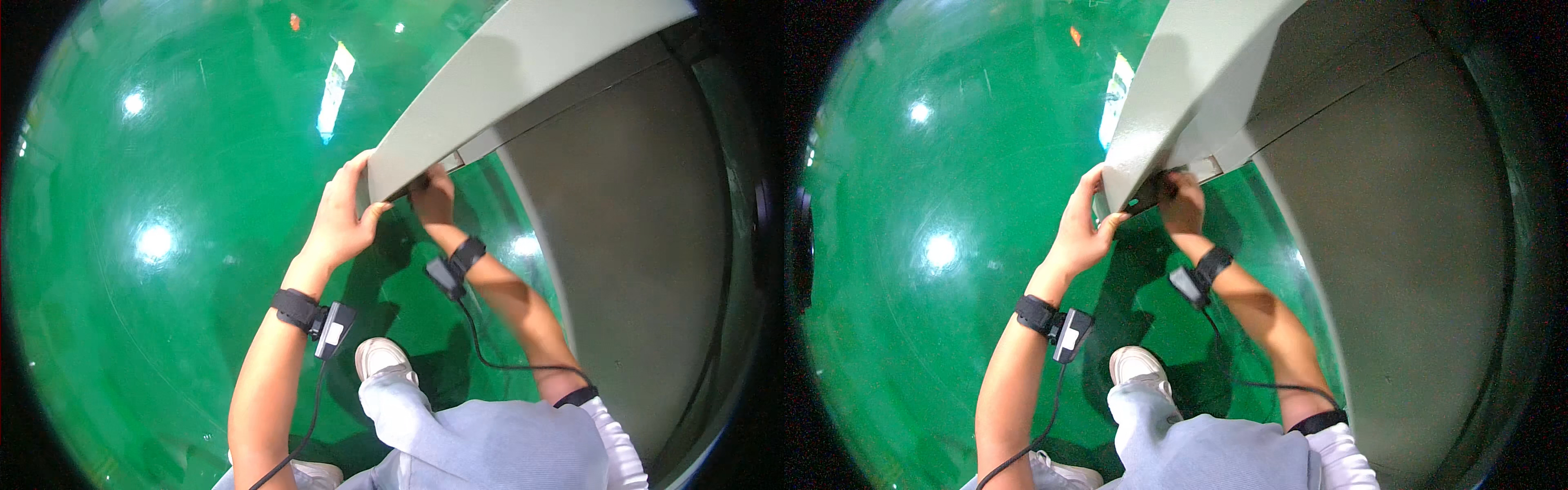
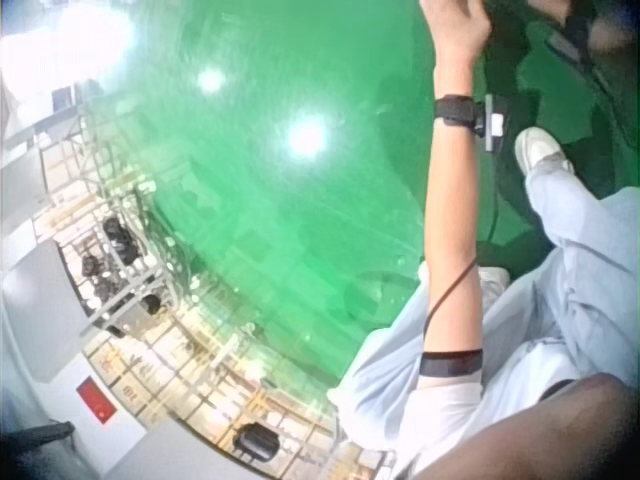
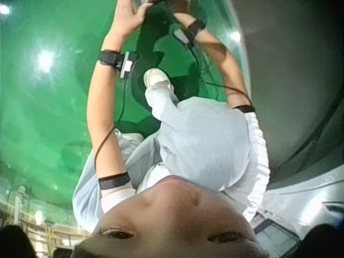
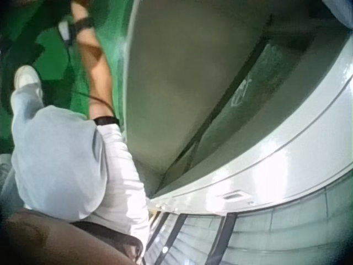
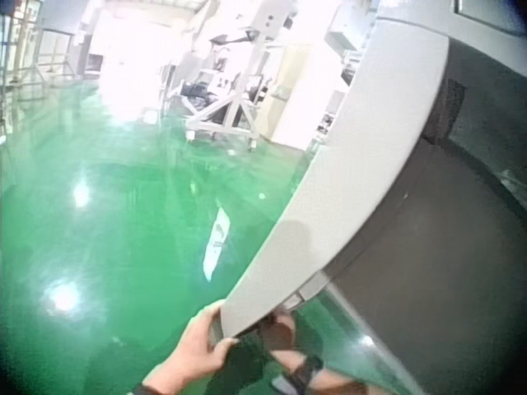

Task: The person wipes the interior and exterior surfaces of a gray metal cabinet using a brown cloth. They clean the inside shelves, the door frame, and the front panel, then rinse the cloth in a white bucket.

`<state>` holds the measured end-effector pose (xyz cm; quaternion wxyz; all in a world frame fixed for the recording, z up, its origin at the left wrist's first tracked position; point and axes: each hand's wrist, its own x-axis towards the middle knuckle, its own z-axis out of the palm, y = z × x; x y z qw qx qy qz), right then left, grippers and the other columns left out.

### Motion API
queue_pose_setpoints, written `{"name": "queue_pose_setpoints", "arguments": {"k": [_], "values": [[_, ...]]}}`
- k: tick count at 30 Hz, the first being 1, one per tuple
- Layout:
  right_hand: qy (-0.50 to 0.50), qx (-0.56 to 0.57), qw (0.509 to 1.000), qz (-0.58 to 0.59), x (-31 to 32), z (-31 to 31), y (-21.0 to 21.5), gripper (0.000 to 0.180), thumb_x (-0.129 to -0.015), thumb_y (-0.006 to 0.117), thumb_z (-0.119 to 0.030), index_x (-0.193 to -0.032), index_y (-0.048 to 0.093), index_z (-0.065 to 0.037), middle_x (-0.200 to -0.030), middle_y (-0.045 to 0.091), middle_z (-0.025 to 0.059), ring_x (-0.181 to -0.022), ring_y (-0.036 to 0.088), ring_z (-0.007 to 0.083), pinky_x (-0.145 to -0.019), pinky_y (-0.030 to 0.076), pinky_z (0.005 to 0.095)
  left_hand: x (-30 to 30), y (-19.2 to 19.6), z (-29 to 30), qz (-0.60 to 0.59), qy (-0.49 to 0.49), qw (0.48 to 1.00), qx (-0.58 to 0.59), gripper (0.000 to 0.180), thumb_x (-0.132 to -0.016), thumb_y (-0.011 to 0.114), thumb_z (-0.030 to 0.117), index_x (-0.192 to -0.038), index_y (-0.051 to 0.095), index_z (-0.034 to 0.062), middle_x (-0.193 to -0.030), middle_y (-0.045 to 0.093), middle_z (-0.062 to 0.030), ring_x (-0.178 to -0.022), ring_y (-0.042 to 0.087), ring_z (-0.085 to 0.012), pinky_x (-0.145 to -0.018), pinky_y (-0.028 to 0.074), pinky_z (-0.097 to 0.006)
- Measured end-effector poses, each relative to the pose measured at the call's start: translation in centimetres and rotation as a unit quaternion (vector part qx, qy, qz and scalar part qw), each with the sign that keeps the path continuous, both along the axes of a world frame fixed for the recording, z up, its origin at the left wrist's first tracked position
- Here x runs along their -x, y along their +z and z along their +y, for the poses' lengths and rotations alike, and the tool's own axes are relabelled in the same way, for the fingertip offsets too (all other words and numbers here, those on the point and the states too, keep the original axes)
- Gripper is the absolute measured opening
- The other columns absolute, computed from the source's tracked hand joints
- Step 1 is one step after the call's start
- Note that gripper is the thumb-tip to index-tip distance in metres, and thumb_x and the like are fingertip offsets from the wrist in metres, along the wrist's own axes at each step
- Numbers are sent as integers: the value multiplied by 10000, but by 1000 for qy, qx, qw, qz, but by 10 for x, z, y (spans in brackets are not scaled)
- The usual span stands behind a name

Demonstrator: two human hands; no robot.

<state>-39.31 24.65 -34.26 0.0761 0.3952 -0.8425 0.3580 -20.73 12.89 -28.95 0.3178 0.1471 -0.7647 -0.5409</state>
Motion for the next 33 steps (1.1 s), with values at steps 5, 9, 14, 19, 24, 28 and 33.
{"name": "queue_pose_setpoints", "arguments": {"k": [5, 9, 14, 19, 24, 28, 33], "values": [[41, -21, 993, -108, -22, 12, 30, 244, -816, 678, -247, -926, 653, -31, -978, 605, 145, -944, 549, 309, -844, 443, 374, 4, 1, 1, 4, 5, 1000, -5, 662, -766, 698, 48, -1337, 364, 23, -1239, 523, -179, -1179, 499, -305, -1024, 378, -385], [-1, -11, 979, -204, 9, 35, -32, 461, -778, 721, -326, -1060, 574, 7, -1119, 508, 171, -1083, 456, 316, -947, 381, 393, 1, 0, -2, 20, -12, 1000, -11, 663, -757, 700, 47, -1333, 372, 39, -1235, 520, -179, -1172, 495, -326, -1012, 384, -398], [-67, -94, 988, -101, -36, -7, -17, 616, -682, 790, -355, -1109, 546, 16, -1088, 533, 176, -1087, 432, 356, -979, 352, 406, -14, -9, -18, 21, 1, 1000, -15, 674, -737, 702, 45, -1330, 383, 73, -1252, 506, -180, -1164, 484, -367, -992, 393, -425], [26, -57, 918, -391, -29, -3, 7, 400, -769, 735, -266, -1071, 618, -32, -1052, 639, 92, -1049, 535, 242, -922, 414, 360, -21, -8, -20, 13, -1, 1000, 2, 664, -766, 699, 48, -1340, 366, 31, -1232, 517, -177, -1174, 499, -298, -1018, 384, -378], [54, 144, 773, -616, -29, 29, 36, 290, -857, 644, -161, -1123, 616, -52, -1151, 626, 80, -1064, 565, 169, -882, 446, 318, -25, -2, -19, 12, -2, 1000, -5, 664, -766, 703, 59, -1338, 368, 25, -1236, 511, -180, -1178, 494, -304, -1019, 382, -380], [116, 219, 729, -638, -42, 42, 52, 337, -880, 599, -105, -1204, 560, -22, -1199, 600, 101, -1106, 551, 201, -916, 437, 345, -30, -4, -17, 5, 19, 1000, 10, 668, -765, 700, 56, -1343, 366, 25, -1250, 498, -189, -1186, 485, -320, -1020, 380, -384], [171, 191, 737, -625, -70, 58, 73, 427, -886, 591, -104, -1280, 473, 13, -1259, 557, 126, -1145, 531, 233, -967, 418, 367, -49, -22, 19, 60, 248, 965, 57, 491, -786, 657, 8, -1237, 465, 44, -1208, 517, -167, -1137, 516, -281, -887, 457, -353]]}}
